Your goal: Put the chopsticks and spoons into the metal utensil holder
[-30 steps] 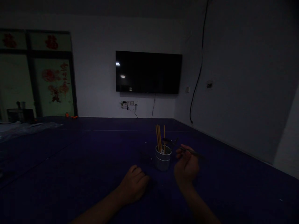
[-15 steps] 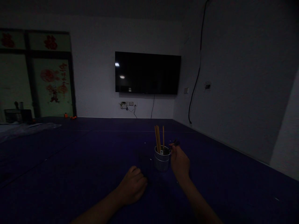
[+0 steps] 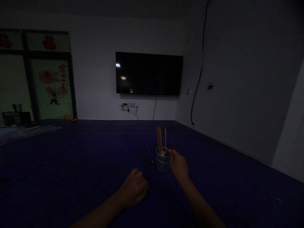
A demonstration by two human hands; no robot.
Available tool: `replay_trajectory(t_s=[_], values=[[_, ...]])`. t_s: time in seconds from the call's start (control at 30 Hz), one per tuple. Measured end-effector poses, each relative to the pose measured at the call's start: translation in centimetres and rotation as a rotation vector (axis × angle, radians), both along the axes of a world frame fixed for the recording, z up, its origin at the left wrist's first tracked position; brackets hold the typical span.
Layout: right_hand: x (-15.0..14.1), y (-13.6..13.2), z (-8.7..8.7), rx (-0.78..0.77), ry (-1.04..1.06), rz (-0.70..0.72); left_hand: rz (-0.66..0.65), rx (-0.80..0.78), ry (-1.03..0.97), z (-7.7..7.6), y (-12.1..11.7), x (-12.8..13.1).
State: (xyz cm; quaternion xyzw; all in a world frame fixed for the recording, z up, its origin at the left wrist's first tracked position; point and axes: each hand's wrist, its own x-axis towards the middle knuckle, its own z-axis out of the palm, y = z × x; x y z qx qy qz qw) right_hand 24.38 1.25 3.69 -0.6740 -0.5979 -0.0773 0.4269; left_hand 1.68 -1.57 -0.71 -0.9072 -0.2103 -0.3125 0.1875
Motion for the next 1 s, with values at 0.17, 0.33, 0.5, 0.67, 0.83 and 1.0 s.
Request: replay_trajectory(t_s=[0.17, 0.33, 0.5, 0.67, 0.83, 1.0], values=[[-0.4, -0.2, -0.2, -0.013, 0.02, 0.02, 0.007, -0.007, 0.008, -0.3, 0.2, 0.0], [-0.7, -0.8, 0.4, 0.048, 0.083, 0.017, 0.003, -0.017, 0.022, -0.4, 0.3, 0.0], [-0.8, -1.1, 0.8, 0.102, 0.162, -0.014, 0.004, -0.026, 0.041, -0.3, 0.3, 0.1], [-0.9, -1.3, 0.9, 0.178, 0.214, 0.009, 0.006, -0.033, 0.054, -0.3, 0.2, 0.2], [-1.0, -1.8, 0.9, 0.301, 0.313, 0.017, 0.022, -0.043, 0.064, -0.3, 0.2, 0.2], [-0.6, -1.5, 0.6, 0.412, 0.398, 0.01, 0.023, -0.053, 0.064, -0.5, 0.3, 0.2]])
